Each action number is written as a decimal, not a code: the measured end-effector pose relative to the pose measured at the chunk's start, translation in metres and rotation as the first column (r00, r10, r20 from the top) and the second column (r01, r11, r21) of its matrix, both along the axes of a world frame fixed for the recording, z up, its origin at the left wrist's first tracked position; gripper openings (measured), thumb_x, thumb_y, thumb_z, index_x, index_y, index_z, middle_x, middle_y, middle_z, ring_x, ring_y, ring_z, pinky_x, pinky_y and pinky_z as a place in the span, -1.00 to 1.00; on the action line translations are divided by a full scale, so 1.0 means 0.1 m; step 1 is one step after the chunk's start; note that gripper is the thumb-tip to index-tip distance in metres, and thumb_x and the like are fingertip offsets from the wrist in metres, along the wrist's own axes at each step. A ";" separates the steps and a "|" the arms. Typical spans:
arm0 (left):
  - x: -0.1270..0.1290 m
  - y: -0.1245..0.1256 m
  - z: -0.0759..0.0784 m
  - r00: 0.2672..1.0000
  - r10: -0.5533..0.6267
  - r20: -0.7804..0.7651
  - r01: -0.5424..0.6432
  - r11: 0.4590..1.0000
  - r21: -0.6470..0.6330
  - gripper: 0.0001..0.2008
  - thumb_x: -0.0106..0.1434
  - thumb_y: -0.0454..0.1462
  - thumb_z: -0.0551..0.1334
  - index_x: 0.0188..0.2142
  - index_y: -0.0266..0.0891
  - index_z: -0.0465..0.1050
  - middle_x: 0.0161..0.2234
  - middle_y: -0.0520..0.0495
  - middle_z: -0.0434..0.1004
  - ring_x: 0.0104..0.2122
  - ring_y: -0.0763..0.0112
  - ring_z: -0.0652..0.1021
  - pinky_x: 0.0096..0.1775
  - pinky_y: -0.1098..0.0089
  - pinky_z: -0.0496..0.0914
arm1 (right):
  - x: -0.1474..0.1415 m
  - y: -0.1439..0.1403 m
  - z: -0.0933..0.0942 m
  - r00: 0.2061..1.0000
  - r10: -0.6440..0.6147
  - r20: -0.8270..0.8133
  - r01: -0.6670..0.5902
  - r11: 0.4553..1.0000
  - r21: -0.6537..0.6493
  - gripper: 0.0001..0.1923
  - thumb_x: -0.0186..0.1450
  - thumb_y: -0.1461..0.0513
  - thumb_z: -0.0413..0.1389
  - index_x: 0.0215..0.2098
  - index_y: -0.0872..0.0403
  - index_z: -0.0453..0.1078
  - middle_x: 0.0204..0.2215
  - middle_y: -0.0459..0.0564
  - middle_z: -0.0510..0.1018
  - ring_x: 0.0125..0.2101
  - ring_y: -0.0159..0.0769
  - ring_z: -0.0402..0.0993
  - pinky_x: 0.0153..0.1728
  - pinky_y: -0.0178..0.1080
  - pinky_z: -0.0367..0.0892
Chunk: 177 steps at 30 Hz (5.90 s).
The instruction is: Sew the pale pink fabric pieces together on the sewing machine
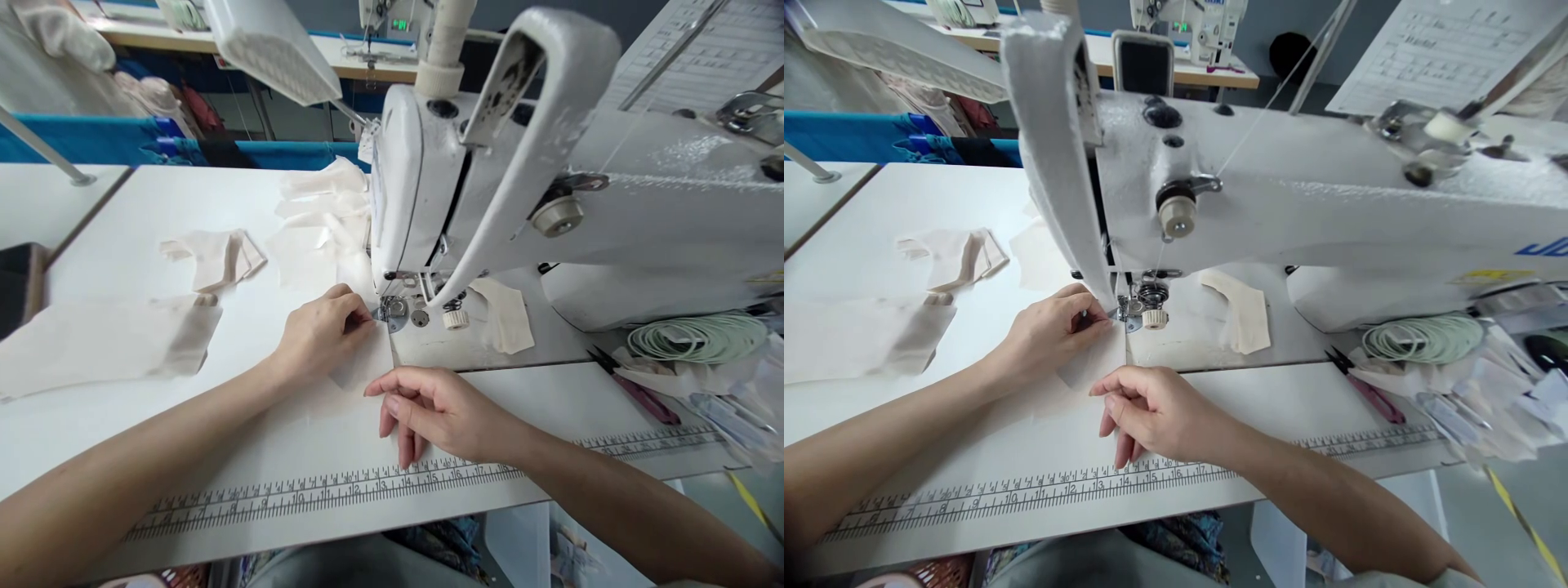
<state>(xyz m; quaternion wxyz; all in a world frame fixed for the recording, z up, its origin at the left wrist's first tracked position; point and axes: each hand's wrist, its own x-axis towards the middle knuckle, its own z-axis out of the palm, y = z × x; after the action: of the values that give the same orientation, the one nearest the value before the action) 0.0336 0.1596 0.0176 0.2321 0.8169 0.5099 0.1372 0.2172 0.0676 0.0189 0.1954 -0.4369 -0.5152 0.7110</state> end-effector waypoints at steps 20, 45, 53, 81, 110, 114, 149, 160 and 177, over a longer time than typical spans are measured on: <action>0.02 0.00 -0.03 1.000 0.013 -0.023 -0.012 0.999 0.049 -0.87 0.25 -0.23 0.16 -0.37 -0.21 0.42 -0.24 -0.02 0.48 -0.38 0.40 0.49 -0.41 0.40 0.27 | 0.08 0.11 -0.10 0.564 -0.464 0.683 -0.610 0.324 0.723 -0.57 0.48 0.16 -0.16 0.17 0.13 0.34 -0.30 0.05 0.49 -0.46 -0.35 0.38 -0.49 -0.27 0.26; -0.20 -0.48 -0.20 0.886 -0.351 -0.302 0.461 0.730 0.504 -0.54 0.44 -0.17 -0.02 0.09 -0.53 0.38 0.16 -0.39 0.37 0.19 0.02 0.36 0.17 0.09 0.35 | 0.04 0.11 -0.10 0.526 -0.530 0.665 -0.654 0.248 0.715 -0.63 0.46 0.18 -0.07 0.13 0.12 0.38 -0.30 -0.03 0.48 -0.41 -0.38 0.41 -0.49 -0.30 0.23; -0.19 -0.41 -0.22 0.883 -0.341 -0.322 0.467 0.697 0.544 -0.53 0.43 -0.16 -0.01 0.08 -0.54 0.38 0.14 -0.39 0.39 0.16 0.02 0.40 0.11 0.10 0.39 | 0.04 0.17 -0.08 0.476 -0.572 0.668 -0.708 0.201 0.677 -0.66 0.45 0.19 -0.04 0.10 0.10 0.40 -0.31 -0.04 0.48 -0.41 -0.39 0.41 -0.46 -0.30 0.20; -0.13 -0.33 -0.19 0.887 -0.334 -0.319 0.460 0.696 0.550 -0.57 0.40 -0.20 0.02 0.05 -0.54 0.41 0.14 -0.37 0.40 0.14 0.01 0.42 0.10 0.10 0.40 | 0.08 0.26 -0.13 0.440 -0.647 0.623 -0.738 0.134 0.661 -0.64 0.45 0.19 -0.08 0.10 0.08 0.42 -0.32 0.00 0.50 -0.46 -0.40 0.37 -0.48 -0.29 0.17; -0.15 -0.28 -0.18 0.890 -0.332 -0.312 0.453 0.718 0.528 -0.54 0.41 -0.20 0.01 0.10 -0.56 0.36 0.16 -0.37 0.38 0.17 0.01 0.40 0.10 0.06 0.40 | 0.26 0.39 -0.19 0.544 -0.676 0.498 -0.568 0.141 0.811 -0.62 0.47 0.15 -0.09 -0.19 0.14 0.55 -0.47 -0.05 0.55 -0.60 -0.48 0.30 -0.59 -0.33 0.06; -0.15 -0.28 -0.18 0.888 -0.337 -0.313 0.457 0.725 0.515 -0.53 0.41 -0.19 0.01 0.13 -0.54 0.34 0.17 -0.37 0.37 0.18 0.02 0.39 0.10 0.06 0.40 | 0.45 0.58 -0.23 0.520 -0.743 0.422 -0.466 0.167 0.869 -0.59 0.43 0.13 -0.02 -0.45 0.13 0.50 -0.55 -0.03 0.53 -0.59 -0.42 0.33 -0.55 -0.32 0.10; -0.17 -0.50 -0.06 0.858 -0.461 -0.229 0.502 0.651 0.569 -0.88 0.34 -0.43 0.13 -0.22 -0.37 0.46 -0.23 -0.14 0.54 -0.22 0.27 0.51 -0.25 0.31 0.45 | 0.39 0.37 -0.03 0.757 -0.239 0.609 -0.615 0.057 0.787 -0.80 0.44 0.21 -0.01 -0.16 0.14 0.42 -0.27 -0.02 0.52 -0.30 -0.35 0.42 -0.32 -0.28 0.28; -0.14 -0.45 0.01 0.873 -0.427 -0.237 0.480 0.664 0.573 -0.85 0.39 -0.38 0.08 -0.21 -0.32 0.42 -0.25 -0.12 0.55 -0.24 0.30 0.53 -0.27 0.31 0.39 | 0.30 0.36 -0.12 0.745 -0.379 0.549 -0.609 -0.049 0.792 -0.76 0.39 0.35 -0.04 -0.33 0.11 0.45 -0.39 -0.10 0.53 -0.38 -0.39 0.40 -0.41 -0.29 0.23; -0.14 -0.40 -0.09 0.841 -0.474 -0.260 0.514 0.554 0.655 -0.90 0.31 -0.45 0.18 -0.21 -0.36 0.44 -0.25 -0.10 0.57 -0.25 0.30 0.51 -0.30 0.33 0.36 | 0.44 0.31 -0.01 0.750 -0.270 0.604 -0.630 -0.013 0.776 -0.75 0.41 0.33 -0.05 -0.29 0.11 0.46 -0.36 -0.07 0.54 -0.38 -0.39 0.40 -0.39 -0.27 0.26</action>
<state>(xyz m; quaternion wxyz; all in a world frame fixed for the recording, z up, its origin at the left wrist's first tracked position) 0.0199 0.1192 0.0087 -0.0809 0.9546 0.1742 0.2277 0.2615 0.0986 0.0175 0.1574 -0.2919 -0.9430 -0.0283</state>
